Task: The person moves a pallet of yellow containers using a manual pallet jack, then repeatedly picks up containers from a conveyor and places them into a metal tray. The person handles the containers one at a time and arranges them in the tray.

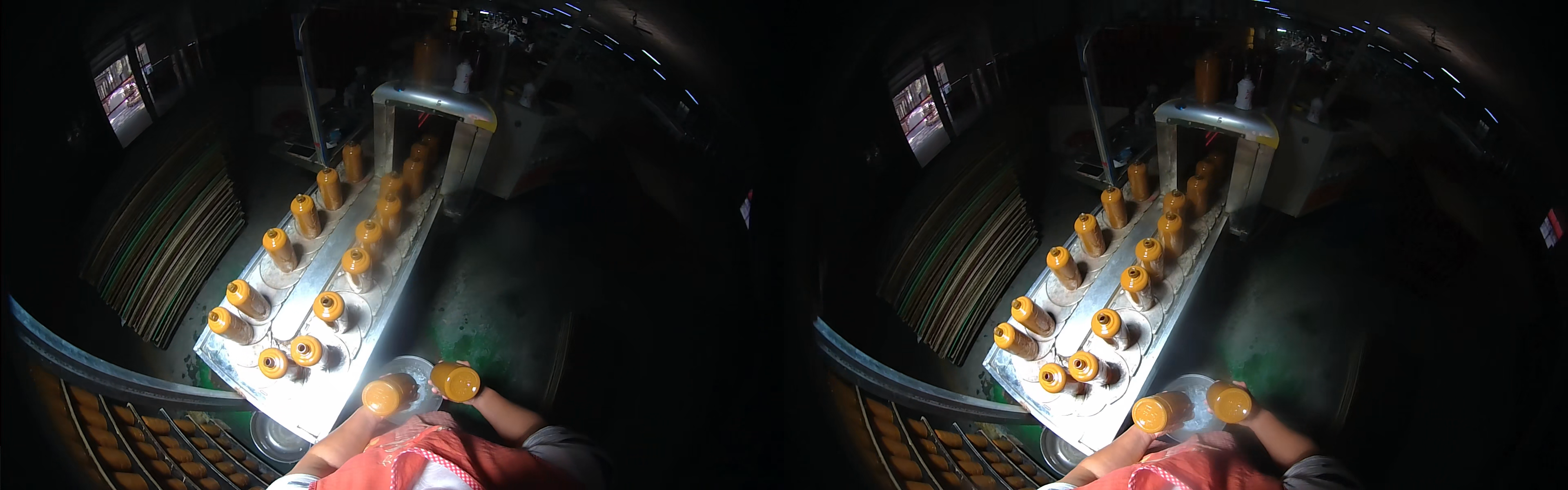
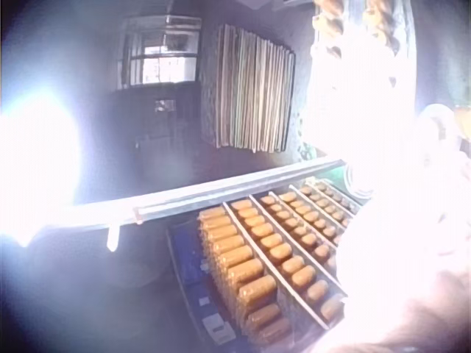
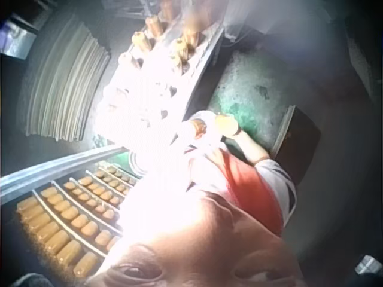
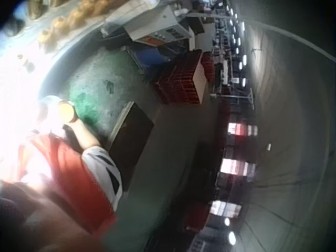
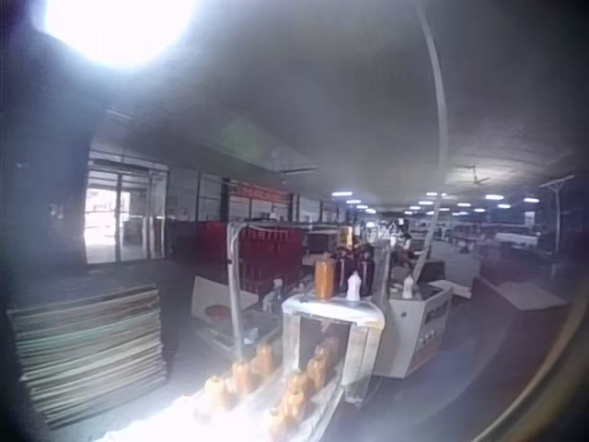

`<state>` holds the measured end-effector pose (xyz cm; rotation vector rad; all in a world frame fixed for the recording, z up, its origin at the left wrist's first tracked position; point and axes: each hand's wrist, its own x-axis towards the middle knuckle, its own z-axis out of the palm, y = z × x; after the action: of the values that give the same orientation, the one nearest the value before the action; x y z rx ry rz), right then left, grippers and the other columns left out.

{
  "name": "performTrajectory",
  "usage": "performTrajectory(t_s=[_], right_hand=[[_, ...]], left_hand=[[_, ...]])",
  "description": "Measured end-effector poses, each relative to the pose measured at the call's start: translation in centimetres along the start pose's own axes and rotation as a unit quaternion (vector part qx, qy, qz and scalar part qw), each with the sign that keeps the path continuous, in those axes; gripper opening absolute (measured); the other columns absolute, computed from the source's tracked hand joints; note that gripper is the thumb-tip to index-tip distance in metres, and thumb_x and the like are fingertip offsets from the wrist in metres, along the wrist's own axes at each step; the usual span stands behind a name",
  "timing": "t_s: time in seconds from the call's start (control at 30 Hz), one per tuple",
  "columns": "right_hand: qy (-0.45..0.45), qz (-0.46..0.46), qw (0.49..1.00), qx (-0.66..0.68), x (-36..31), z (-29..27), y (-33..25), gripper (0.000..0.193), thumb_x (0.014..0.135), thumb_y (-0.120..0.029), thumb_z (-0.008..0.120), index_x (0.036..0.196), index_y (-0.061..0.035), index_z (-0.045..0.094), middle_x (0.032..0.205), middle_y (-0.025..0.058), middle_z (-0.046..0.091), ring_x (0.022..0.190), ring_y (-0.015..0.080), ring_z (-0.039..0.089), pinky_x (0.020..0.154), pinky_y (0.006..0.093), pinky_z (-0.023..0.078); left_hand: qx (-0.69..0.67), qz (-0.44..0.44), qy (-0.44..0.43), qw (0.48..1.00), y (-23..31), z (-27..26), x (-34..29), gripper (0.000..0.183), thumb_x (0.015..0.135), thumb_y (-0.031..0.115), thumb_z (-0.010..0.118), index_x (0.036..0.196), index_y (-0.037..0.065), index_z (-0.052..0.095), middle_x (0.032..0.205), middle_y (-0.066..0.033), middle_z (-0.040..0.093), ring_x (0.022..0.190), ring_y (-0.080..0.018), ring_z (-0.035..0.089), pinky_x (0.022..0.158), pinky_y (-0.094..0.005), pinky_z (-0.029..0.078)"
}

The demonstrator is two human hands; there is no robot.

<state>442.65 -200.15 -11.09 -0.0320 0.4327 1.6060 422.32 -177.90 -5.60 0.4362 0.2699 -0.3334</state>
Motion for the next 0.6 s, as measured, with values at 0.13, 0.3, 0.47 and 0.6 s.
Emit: performTrajectory(t_s=[0.13,0.3,0.47,0.6], right_hand=[[-0.067,-0.002,0.994,0.091,-0.5,2.4,-2.5,0.053,0.090,-0.051,0.057,0.133,-0.0187,0.059,0.140,0.0314,0.046,0.118,0.0535,0.053,0.088,0.0607,0.056],[-0.122,-0.034,0.991,0.039,-1.1,8.9,-5.1,0.048,0.096,-0.048,0.053,0.126,-0.0121,0.064,0.128,0.0262,0.060,0.115,0.0419,0.060,0.099,0.0549,0.050],[-0.167,-0.023,0.981,0.097,0.4,9.7,-8.9,0.052,0.093,-0.048,0.056,0.135,-0.0183,0.057,0.141,0.0329,0.044,0.120,0.0530,0.051,0.089,0.0635,0.054],[-0.212,0.003,0.969,0.125,1.1,11.9,-13.0,0.053,0.097,-0.048,0.050,0.141,-0.0193,0.052,0.145,0.0318,0.040,0.129,0.0533,0.044,0.096,0.0669,0.048]], left_hand=[[0.534,0.061,0.120,0.835,3.7,1.4,3.1,0.044,0.094,0.035,0.056,0.134,0.017,0.054,0.128,-0.0103,0.061,0.115,-0.0312,0.059,0.094,-0.0451,0.046],[0.312,0.073,0.188,0.928,11.0,8.8,5.5,0.045,0.099,0.040,0.045,0.126,0.008,0.060,0.119,-0.0265,0.064,0.103,-0.0473,0.064,0.066,-0.0496,0.060],[-0.162,0.106,0.191,0.962,20.3,17.3,4.6,0.060,0.099,0.057,0.044,0.124,0.004,0.059,0.114,-0.0240,0.065,0.100,-0.0423,0.064,0.086,-0.0532,0.055],[0.140,0.325,0.367,0.860,31.6,21.4,-0.3,0.048,0.089,0.033,0.067,0.124,0.001,0.061,0.107,-0.0147,0.069,0.092,-0.0247,0.069,0.082,-0.0385,0.058]])
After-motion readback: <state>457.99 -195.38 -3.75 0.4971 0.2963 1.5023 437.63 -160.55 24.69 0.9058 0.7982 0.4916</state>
